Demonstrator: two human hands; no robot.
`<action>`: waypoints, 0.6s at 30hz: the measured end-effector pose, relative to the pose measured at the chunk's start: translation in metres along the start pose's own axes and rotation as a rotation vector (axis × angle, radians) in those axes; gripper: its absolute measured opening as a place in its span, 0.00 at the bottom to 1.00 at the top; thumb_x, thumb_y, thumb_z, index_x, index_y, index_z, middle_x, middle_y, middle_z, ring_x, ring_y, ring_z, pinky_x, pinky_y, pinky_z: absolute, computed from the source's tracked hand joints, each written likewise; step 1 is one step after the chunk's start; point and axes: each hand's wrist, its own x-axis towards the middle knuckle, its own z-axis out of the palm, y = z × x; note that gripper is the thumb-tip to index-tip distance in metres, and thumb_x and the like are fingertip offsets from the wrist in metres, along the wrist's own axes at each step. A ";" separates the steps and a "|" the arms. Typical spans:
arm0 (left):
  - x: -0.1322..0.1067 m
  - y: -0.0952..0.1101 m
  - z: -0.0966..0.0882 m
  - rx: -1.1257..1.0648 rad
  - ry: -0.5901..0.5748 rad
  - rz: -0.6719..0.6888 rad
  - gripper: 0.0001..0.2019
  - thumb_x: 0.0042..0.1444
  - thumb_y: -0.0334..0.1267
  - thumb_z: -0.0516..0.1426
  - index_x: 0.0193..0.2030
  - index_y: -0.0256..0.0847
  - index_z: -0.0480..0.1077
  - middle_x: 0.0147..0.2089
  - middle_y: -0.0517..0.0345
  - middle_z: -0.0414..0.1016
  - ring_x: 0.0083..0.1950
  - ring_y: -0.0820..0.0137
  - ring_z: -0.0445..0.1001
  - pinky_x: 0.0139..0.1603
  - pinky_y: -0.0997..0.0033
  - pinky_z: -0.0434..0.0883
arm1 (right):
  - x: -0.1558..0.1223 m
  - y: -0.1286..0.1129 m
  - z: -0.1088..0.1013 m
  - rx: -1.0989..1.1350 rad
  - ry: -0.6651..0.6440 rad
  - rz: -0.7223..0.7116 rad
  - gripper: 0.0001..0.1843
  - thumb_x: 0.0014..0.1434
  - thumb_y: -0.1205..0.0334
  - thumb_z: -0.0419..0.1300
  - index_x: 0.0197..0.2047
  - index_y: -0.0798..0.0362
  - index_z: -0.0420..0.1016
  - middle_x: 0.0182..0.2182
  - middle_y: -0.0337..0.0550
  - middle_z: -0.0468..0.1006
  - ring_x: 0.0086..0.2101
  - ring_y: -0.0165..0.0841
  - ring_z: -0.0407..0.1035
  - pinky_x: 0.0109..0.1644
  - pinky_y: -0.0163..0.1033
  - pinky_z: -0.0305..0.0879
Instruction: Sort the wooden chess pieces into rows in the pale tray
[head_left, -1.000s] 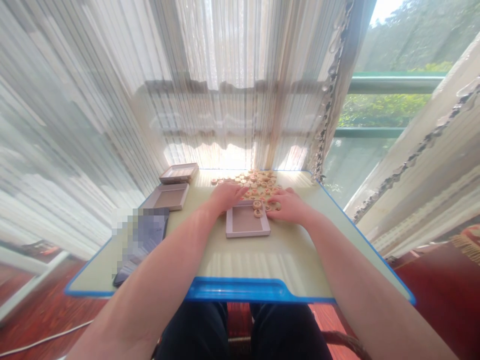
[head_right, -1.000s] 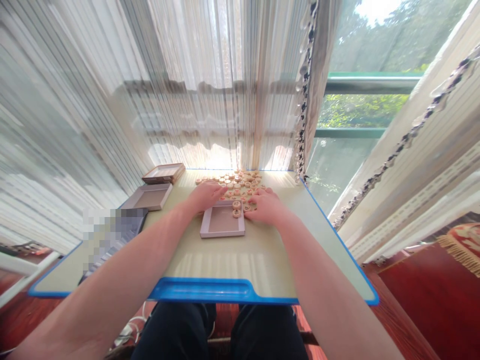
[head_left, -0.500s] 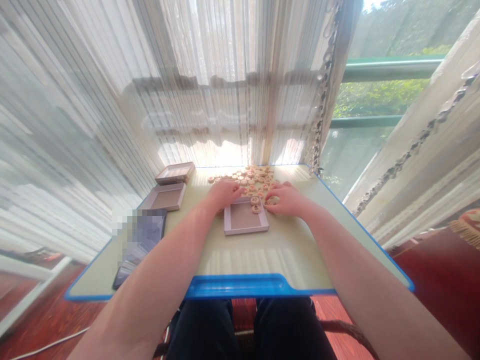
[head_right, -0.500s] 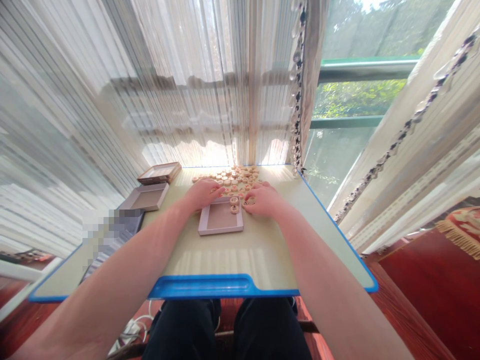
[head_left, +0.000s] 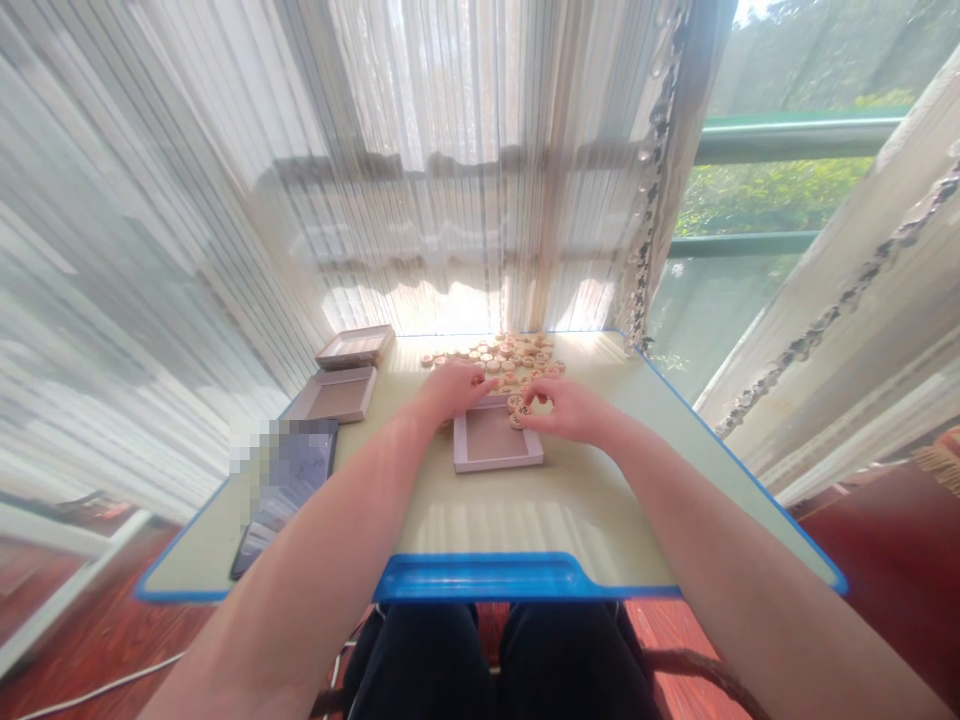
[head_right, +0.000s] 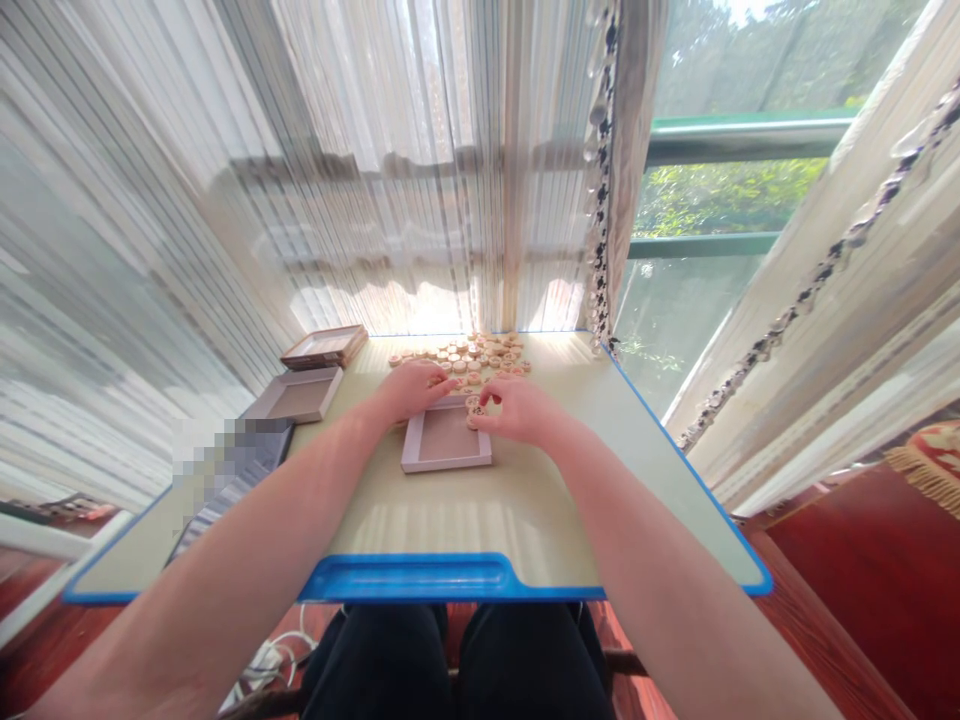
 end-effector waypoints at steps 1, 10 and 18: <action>0.000 -0.001 0.000 0.002 0.004 0.002 0.24 0.57 0.56 0.45 0.32 0.40 0.73 0.34 0.51 0.75 0.40 0.62 0.71 0.43 0.64 0.67 | -0.001 -0.001 0.003 0.000 0.002 -0.024 0.12 0.49 0.51 0.60 0.32 0.52 0.72 0.31 0.40 0.72 0.34 0.32 0.65 0.37 0.35 0.60; -0.001 0.001 0.000 0.018 0.007 0.028 0.23 0.57 0.55 0.45 0.32 0.40 0.73 0.34 0.52 0.75 0.39 0.64 0.71 0.42 0.65 0.67 | 0.002 -0.002 0.016 -0.063 0.095 -0.081 0.08 0.48 0.57 0.61 0.30 0.52 0.71 0.33 0.42 0.70 0.38 0.34 0.65 0.45 0.38 0.60; -0.002 0.000 0.001 0.018 0.009 0.036 0.23 0.57 0.54 0.45 0.33 0.40 0.73 0.33 0.53 0.75 0.38 0.64 0.71 0.41 0.66 0.66 | 0.001 -0.002 0.017 -0.045 0.096 -0.116 0.08 0.47 0.61 0.61 0.33 0.51 0.72 0.32 0.41 0.68 0.38 0.34 0.64 0.44 0.38 0.60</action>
